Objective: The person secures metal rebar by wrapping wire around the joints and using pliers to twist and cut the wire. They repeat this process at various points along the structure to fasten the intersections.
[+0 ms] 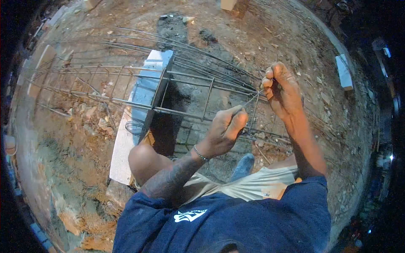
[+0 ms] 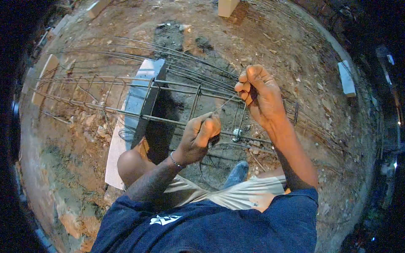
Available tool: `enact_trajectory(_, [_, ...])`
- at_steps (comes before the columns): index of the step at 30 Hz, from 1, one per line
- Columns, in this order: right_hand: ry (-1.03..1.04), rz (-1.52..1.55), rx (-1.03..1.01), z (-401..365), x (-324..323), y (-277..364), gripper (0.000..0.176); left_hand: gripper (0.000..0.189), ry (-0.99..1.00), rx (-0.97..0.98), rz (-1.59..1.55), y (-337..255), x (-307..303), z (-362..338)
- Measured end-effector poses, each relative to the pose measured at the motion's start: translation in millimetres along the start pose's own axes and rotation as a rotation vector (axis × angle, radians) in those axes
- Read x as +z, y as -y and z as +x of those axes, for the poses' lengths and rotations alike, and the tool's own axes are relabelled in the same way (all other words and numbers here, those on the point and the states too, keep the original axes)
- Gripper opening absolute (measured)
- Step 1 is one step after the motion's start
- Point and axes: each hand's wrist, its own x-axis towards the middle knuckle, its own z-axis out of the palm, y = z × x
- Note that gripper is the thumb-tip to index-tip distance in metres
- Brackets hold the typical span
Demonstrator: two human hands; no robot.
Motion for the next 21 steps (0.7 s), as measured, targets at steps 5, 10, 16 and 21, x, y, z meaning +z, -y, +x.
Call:
enact_trajectory(5, [-0.061, -0.387, -0.418, -7.1, -39.5, 15.2, 0.018, 0.058, -0.033, -0.226, -0.456, 17.9, 51.4, 20.0])
enact_trajectory(10, [-0.048, -0.366, -0.440, -30.7, -61.1, 24.4, 0.018, 0.060, 0.155, -0.576, -1.019, 28.0, 64.8, 32.6])
enact_trajectory(16, [-0.076, -0.137, -0.269, -36.3, -86.6, 29.6, 0.020, 0.060, -0.131, -0.709, -0.792, 20.7, 100.7, 41.5])
enact_trajectory(21, [0.322, 0.368, -0.022, -26.6, -118.5, 8.9, 0.016, 0.058, 0.078, -0.794, -0.802, 32.1, 87.4, 21.0])
